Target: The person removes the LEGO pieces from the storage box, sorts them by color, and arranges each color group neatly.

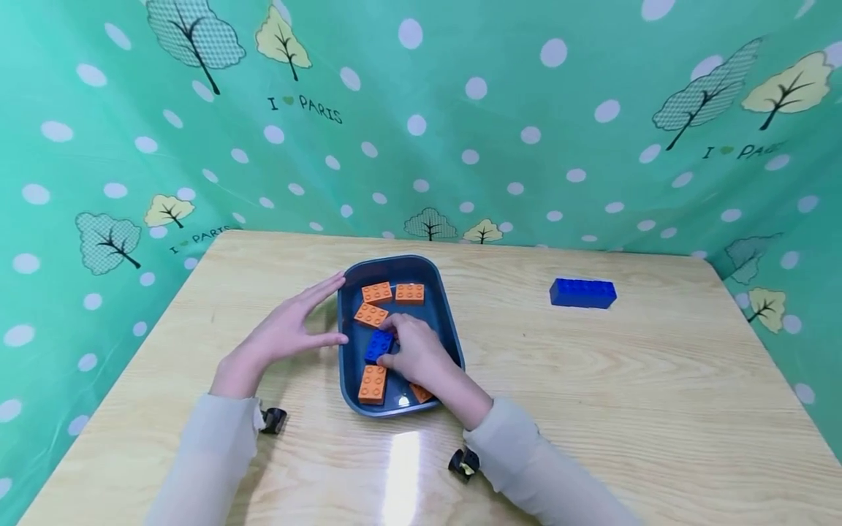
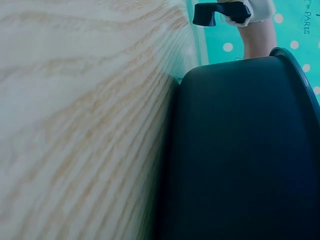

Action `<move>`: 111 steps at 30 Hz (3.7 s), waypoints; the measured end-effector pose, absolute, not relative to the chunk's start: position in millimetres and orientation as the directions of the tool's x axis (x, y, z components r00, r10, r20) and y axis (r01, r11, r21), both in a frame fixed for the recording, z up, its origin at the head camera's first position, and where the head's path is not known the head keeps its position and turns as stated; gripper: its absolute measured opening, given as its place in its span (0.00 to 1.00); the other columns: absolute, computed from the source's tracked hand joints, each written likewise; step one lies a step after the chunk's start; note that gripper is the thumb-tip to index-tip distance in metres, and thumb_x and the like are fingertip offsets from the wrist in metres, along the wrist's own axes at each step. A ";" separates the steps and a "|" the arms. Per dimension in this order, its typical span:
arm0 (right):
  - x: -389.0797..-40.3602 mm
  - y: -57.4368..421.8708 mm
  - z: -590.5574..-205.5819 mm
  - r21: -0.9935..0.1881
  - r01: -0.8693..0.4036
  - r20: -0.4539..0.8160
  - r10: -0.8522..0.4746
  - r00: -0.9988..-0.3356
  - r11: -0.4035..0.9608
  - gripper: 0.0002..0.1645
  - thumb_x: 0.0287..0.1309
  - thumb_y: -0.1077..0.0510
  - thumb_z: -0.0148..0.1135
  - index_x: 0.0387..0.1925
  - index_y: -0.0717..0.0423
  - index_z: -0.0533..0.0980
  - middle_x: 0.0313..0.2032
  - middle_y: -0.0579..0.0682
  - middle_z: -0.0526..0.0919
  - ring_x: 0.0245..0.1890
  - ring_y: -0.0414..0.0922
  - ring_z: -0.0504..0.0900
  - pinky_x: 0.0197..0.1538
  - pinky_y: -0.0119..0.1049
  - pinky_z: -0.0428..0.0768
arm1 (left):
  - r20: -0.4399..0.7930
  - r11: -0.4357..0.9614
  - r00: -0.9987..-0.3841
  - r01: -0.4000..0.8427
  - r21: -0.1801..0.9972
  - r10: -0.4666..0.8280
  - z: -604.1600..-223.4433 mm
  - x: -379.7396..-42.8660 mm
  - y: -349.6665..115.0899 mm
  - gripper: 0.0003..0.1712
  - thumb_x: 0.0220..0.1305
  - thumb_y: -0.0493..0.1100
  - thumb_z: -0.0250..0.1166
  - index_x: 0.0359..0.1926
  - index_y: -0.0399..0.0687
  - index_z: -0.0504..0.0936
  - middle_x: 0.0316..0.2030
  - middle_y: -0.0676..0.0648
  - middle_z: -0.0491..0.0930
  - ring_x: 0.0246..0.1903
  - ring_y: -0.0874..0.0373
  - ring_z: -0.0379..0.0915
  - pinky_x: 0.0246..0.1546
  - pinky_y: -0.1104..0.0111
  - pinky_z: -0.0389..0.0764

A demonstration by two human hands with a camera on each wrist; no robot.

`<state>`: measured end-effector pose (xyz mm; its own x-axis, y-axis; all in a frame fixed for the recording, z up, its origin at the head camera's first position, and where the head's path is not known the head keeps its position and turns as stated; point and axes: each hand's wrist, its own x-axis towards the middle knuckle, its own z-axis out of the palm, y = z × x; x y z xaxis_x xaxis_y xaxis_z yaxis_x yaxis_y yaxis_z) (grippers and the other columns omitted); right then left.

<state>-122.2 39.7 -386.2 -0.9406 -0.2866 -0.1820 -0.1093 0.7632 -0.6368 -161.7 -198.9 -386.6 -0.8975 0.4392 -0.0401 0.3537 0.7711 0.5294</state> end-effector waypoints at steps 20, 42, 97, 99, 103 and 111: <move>-118.8 53.8 -366.1 -0.585 -0.245 -0.038 -0.328 -0.944 0.773 0.31 0.59 0.51 0.72 0.64 0.51 0.76 0.63 0.53 0.79 0.63 0.52 0.79 0.65 0.50 0.79 | -0.037 0.767 -0.891 0.367 0.526 0.452 -380.9 -164.8 -194.8 0.58 0.54 0.65 0.72 0.79 0.61 0.51 0.79 0.47 0.49 0.76 0.37 0.49 0.72 0.36 0.58; -116.4 296.7 -346.7 -0.655 -0.331 0.255 -0.213 -0.943 0.680 0.29 0.58 0.63 0.70 0.60 0.66 0.75 0.55 0.69 0.80 0.50 0.27 0.82 0.51 0.10 0.75 | -0.059 0.787 -0.908 0.326 0.524 0.416 -383.9 -153.1 -202.9 0.59 0.53 0.64 0.74 0.79 0.58 0.52 0.79 0.47 0.50 0.77 0.38 0.49 0.72 0.36 0.58; -138.8 427.1 -400.2 -0.687 0.052 -0.096 -0.019 -0.995 0.725 0.46 0.67 0.43 0.61 0.77 0.54 0.54 0.75 0.51 0.62 0.47 0.06 0.62 0.44 0.03 0.67 | -0.052 0.791 -0.907 0.336 0.511 0.418 -380.1 -159.4 -199.6 0.58 0.53 0.66 0.72 0.79 0.62 0.52 0.79 0.48 0.50 0.77 0.41 0.49 0.74 0.40 0.58; -134.7 427.1 -398.9 -0.714 0.045 -0.076 -0.013 -0.997 0.699 0.45 0.67 0.46 0.62 0.77 0.52 0.54 0.74 0.40 0.63 0.47 0.05 0.63 0.46 0.02 0.67 | -0.055 0.792 -0.907 0.333 0.512 0.417 -380.1 -159.2 -199.2 0.58 0.53 0.65 0.73 0.79 0.62 0.52 0.79 0.48 0.50 0.77 0.42 0.49 0.74 0.40 0.57; -129.7 422.3 -397.1 -0.744 0.013 -0.010 0.008 -1.000 0.669 0.44 0.66 0.50 0.64 0.77 0.53 0.56 0.72 0.35 0.66 0.48 0.05 0.65 0.48 0.02 0.67 | -0.060 0.794 -0.907 0.331 0.511 0.417 -379.8 -158.4 -198.7 0.58 0.54 0.65 0.73 0.79 0.62 0.51 0.79 0.49 0.50 0.77 0.42 0.48 0.74 0.40 0.58; -121.1 400.9 -384.7 -0.791 -0.104 0.145 0.020 -0.989 0.603 0.37 0.63 0.61 0.66 0.72 0.56 0.65 0.56 0.22 0.75 0.49 0.09 0.70 0.50 0.04 0.69 | -0.057 0.785 -0.900 0.344 0.516 0.432 -380.6 -160.6 -196.7 0.58 0.54 0.65 0.72 0.79 0.61 0.51 0.79 0.49 0.49 0.77 0.42 0.48 0.74 0.40 0.57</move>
